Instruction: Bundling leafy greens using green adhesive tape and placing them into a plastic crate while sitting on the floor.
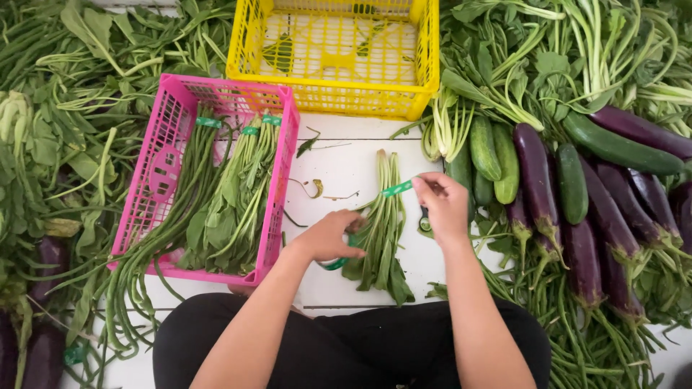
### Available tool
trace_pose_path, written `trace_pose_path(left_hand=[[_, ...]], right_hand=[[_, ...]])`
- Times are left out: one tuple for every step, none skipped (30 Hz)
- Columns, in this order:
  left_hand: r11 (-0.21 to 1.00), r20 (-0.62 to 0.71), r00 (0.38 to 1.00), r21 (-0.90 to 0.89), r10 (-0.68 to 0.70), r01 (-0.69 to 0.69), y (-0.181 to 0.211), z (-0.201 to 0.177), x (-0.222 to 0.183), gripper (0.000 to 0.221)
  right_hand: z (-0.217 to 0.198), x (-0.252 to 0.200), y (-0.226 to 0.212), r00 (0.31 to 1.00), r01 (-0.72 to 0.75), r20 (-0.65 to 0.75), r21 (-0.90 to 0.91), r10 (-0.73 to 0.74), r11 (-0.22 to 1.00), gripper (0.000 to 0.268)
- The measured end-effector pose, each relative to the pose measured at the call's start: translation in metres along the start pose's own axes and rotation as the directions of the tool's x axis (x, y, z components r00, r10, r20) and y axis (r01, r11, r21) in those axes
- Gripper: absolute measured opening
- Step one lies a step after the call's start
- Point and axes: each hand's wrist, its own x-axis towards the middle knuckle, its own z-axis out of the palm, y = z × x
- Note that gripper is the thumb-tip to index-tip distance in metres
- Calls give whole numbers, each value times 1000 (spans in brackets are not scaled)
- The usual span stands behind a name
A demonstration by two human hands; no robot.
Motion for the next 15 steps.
trace_pose_path(left_hand=[[973,-6,998,225,-61,61,-10,5,5,67],[973,-7,998,224,-62,62,-21,10,10,67],[945,-35,997,316,-76,83,-31,15,15,52],[909,-65,994,404,-86,105,-41,21,20,37],[908,-67,994,406,-84,104,-36,18,17,37],[898,-72,993,424,-98,120,-31,16,14,32],[887,-78,990,441,-116,138,-26,14,9,27],[886,-81,990,442,-117,141,-21,11,7,27],[880,-89,986,446,-141,166,-17,10,4,34],[873,-96,982,449,-165,191,-12,9,2,41],[873,-95,981,449,-166,192,-12,10,0,41],[864,-53,974,453,-220,220,-13,10,-1,56],[853,-16,962,459,-272,249,-13,10,-2,73],[853,-19,962,458,-273,251,-17,11,1,73],[844,-22,965,481,-261,239,-21,12,4,67]], right_hand=[[-5,-1,0,999,15,-34,-25,-16,1000,10],[-5,0,1,999,14,-32,-25,-15,1000,10],[-6,0,1,999,16,-49,-5,-16,1000,9],[-8,1,1,998,18,-66,15,-17,1000,7],[-7,1,1,998,21,-67,16,-20,1000,7],[-7,2,2,998,14,-69,31,-12,999,7],[-5,2,2,998,5,-69,47,-2,999,6],[-4,3,2,998,7,-67,50,-3,999,6],[-4,2,1,998,5,-61,46,-2,999,6],[-4,2,1,998,3,-56,41,-1,999,6],[-4,1,0,998,2,-55,41,0,999,6],[-3,0,-1,998,0,-57,50,3,999,5],[-2,0,-2,998,2,-57,59,1,998,5],[-2,1,-2,999,4,-54,60,-1,998,5],[-3,1,-2,998,-1,-57,54,4,999,5]])
